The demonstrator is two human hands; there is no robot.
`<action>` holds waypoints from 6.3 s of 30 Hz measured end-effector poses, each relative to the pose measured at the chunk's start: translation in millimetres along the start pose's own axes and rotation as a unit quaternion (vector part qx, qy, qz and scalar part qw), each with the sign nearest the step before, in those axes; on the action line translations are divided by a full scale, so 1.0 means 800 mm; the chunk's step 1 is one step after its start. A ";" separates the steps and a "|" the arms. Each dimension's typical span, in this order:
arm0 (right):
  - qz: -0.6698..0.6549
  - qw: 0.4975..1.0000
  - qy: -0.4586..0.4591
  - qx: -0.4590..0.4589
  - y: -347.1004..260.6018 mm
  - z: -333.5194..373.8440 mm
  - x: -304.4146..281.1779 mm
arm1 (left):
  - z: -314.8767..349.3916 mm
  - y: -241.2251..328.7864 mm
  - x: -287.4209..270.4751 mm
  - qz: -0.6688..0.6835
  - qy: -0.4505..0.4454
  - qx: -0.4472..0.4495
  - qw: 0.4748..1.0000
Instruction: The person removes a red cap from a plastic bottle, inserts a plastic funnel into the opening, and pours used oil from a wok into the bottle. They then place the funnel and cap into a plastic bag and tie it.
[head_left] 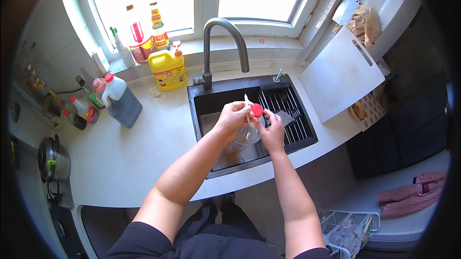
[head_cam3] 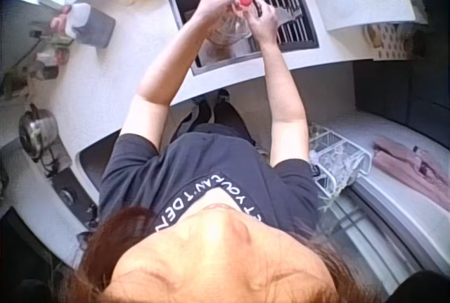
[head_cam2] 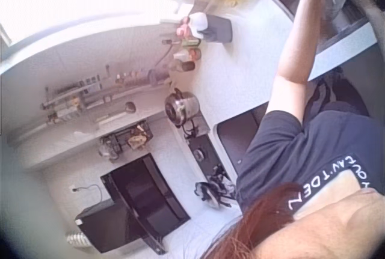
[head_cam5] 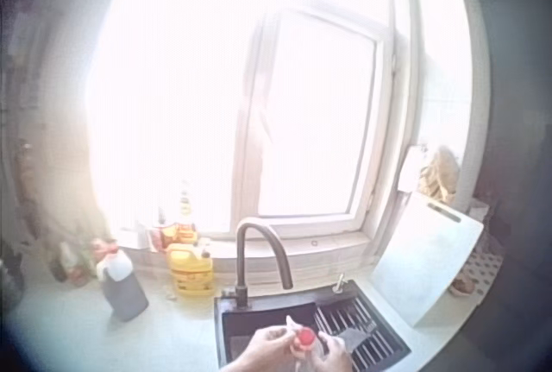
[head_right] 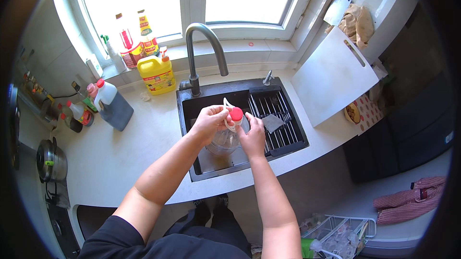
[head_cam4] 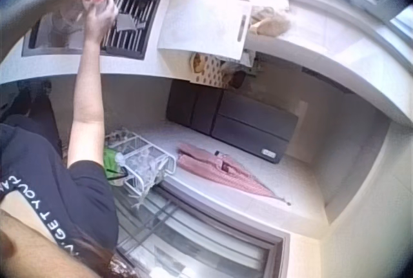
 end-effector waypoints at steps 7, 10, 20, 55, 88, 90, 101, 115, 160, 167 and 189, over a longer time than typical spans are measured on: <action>-0.005 0.998 -0.053 -0.017 0.012 0.003 0.056 | -0.012 -0.050 -0.049 0.012 0.036 -0.028 0.999; 0.031 0.995 -0.088 -0.045 0.010 0.001 0.071 | -0.011 -0.065 -0.065 0.034 0.051 -0.026 0.998; 0.117 0.970 -0.137 -0.164 -0.037 -0.008 0.093 | 0.009 -0.087 -0.109 0.072 0.104 -0.021 0.992; 0.130 0.915 -0.251 -0.288 -0.083 -0.003 0.124 | 0.051 -0.089 -0.163 -0.075 0.289 0.097 0.949; -0.218 0.901 -0.311 -0.210 -0.130 0.230 0.236 | 0.293 -0.177 -0.312 -0.011 0.553 0.085 0.829; -0.187 0.910 -0.270 -0.254 -0.145 0.240 0.238 | 0.321 -0.176 -0.323 -0.007 0.556 0.090 0.826; 0.028 0.937 -0.151 -0.312 -0.216 0.340 0.245 | 0.483 -0.152 -0.374 0.067 0.498 0.130 0.855; -0.383 0.662 -0.555 -0.327 -0.712 0.886 0.308 | 1.087 0.022 -0.510 0.078 0.639 0.423 0.638; -0.458 0.620 -0.543 -0.333 -1.078 1.394 0.360 | 1.766 -0.059 -0.589 0.194 0.810 0.510 0.214; -0.002 0.356 -0.925 -0.135 -0.926 1.501 0.344 | 1.626 -0.047 -0.594 0.397 0.623 0.395 0.546; -0.188 0.347 -0.916 -0.080 -0.916 1.369 0.206 | 1.532 0.031 -0.482 0.210 0.613 0.332 0.686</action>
Point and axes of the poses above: each hand's wrist, its own z-axis away from the middle knuckle, its own x-axis out of the palm, y = z × x, the point moved 10 cm from there along -z, towards the middle knuckle, and after that the axes turned 11 degrees about z, right-handed, at the moved point
